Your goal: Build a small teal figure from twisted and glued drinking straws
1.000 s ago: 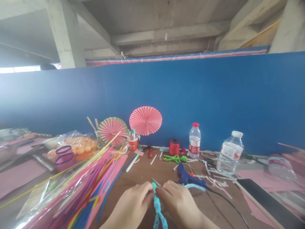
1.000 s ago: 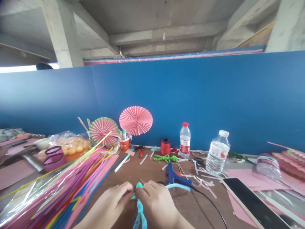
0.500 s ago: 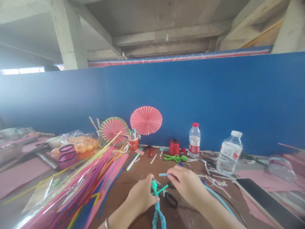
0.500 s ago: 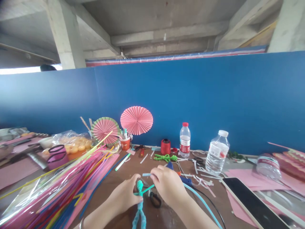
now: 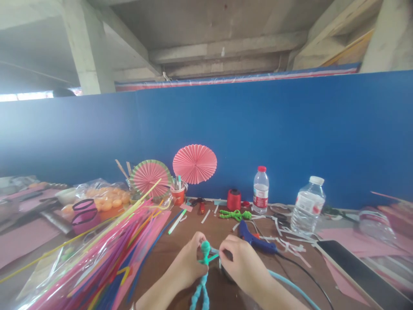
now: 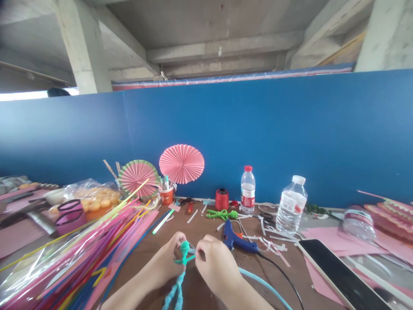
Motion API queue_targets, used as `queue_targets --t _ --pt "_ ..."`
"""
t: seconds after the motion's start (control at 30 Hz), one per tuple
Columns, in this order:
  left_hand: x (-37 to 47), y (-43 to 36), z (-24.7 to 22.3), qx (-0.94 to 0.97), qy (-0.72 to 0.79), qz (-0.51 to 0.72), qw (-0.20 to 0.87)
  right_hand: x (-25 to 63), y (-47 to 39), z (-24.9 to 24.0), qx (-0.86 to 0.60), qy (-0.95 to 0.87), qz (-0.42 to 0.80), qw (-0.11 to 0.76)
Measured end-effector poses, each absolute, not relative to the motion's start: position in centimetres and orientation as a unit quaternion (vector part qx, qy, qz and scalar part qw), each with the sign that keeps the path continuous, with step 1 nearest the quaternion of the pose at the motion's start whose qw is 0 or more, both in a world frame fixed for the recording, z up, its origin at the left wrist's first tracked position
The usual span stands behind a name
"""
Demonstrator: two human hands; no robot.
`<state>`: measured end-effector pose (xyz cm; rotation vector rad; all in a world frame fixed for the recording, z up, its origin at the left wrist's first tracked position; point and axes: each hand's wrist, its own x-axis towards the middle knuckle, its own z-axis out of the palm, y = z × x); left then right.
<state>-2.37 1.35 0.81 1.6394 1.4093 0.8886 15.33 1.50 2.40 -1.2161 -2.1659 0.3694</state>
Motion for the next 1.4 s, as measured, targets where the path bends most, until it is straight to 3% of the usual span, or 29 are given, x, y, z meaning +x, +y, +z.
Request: queue_targets --t 0.3,0.5,0.73,0.93,1.1,1.4 --pt "-2.7 0.7 3.2 0.645 0.452 0.404 0.465 15.6 1.9 2.7 -0.407 -0.867 0.146 0.247" --pt "-2.8 1.2 2.4 0.644 0.459 0.42 0.446 15.4 2.0 2.2 -0.426 -0.853 0.139 0.266" --pt "-2.9 1.6 2.4 0.61 0.447 0.402 0.517 15.4 2.2 2.2 -0.432 -0.837 0.152 0.298" --pt "-2.1 1.1 2.2 0.564 0.441 0.4 0.572 15.3 1.7 2.4 -0.433 -0.848 0.146 0.269" --pt "-1.3 1.0 2.1 0.597 0.438 0.458 0.492 15.1 1.4 2.4 -0.448 -0.854 0.091 0.248" --pt "-0.8 -0.1 2.0 0.647 0.496 0.454 0.358 14.9 0.8 2.6 -0.5 -0.835 0.035 0.23"
